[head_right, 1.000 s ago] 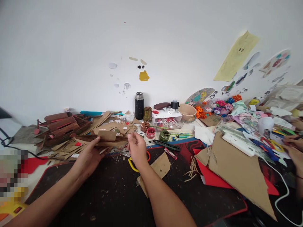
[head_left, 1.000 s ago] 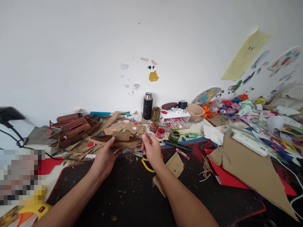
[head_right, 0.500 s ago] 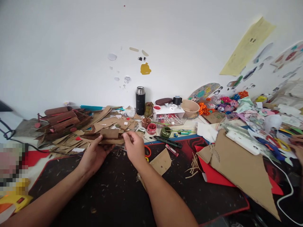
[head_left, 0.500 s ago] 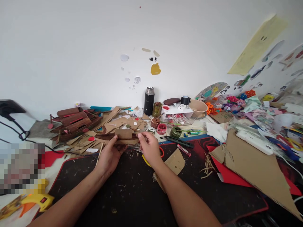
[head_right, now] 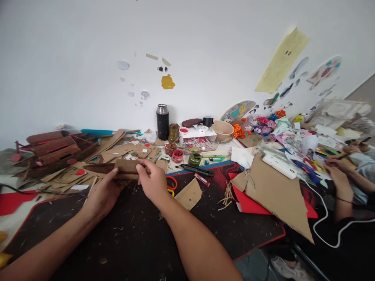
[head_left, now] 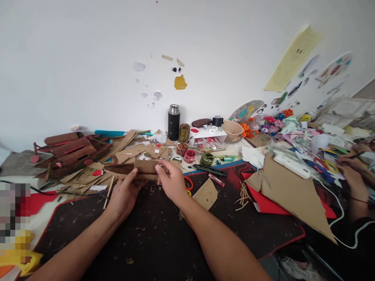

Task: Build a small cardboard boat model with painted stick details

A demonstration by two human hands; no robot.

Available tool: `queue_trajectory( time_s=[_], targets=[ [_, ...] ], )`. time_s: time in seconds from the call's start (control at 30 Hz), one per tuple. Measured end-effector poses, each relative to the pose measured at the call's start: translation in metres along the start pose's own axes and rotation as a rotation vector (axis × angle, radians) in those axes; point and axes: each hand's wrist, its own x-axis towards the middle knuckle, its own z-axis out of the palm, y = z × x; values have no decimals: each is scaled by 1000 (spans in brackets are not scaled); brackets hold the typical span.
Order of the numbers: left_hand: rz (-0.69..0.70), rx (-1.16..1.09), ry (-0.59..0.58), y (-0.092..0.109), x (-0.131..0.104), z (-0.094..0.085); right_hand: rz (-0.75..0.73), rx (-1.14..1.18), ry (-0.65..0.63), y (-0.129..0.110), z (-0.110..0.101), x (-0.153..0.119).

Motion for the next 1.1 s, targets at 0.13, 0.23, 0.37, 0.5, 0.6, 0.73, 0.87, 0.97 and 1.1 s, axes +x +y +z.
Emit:
queue_trajectory(
  time_s=[0.13,0.23,0.37,0.5,0.6,0.73,0.87,0.97,1.1],
  targets=[
    [-8,19,2,-1,1,-1,-15,-45,-32,3,1,-1],
    [-3,35,-1,-1,0,0,-20,-37,-20,3,0,-1],
    [15,53,-12,-1,-2,1,-15,-42,-27,0,0,-1],
    [10,64,-17,-1,-2,1,13,-63,-60,2,1,-2],
    [13,57,-17,-2,-2,0,9,-70,-68,5,1,-2],
    [16,56,-22,-1,-1,0,11,-56,-65,8,1,-2],
    [9,66,-30,-1,-1,-1,22,-38,-70,8,1,-3],
    [6,61,-31,-2,0,-2,30,-35,-77,6,1,-4],
    [3,51,-43,-2,0,-2,34,-33,-81,3,2,-5]
  ],
)
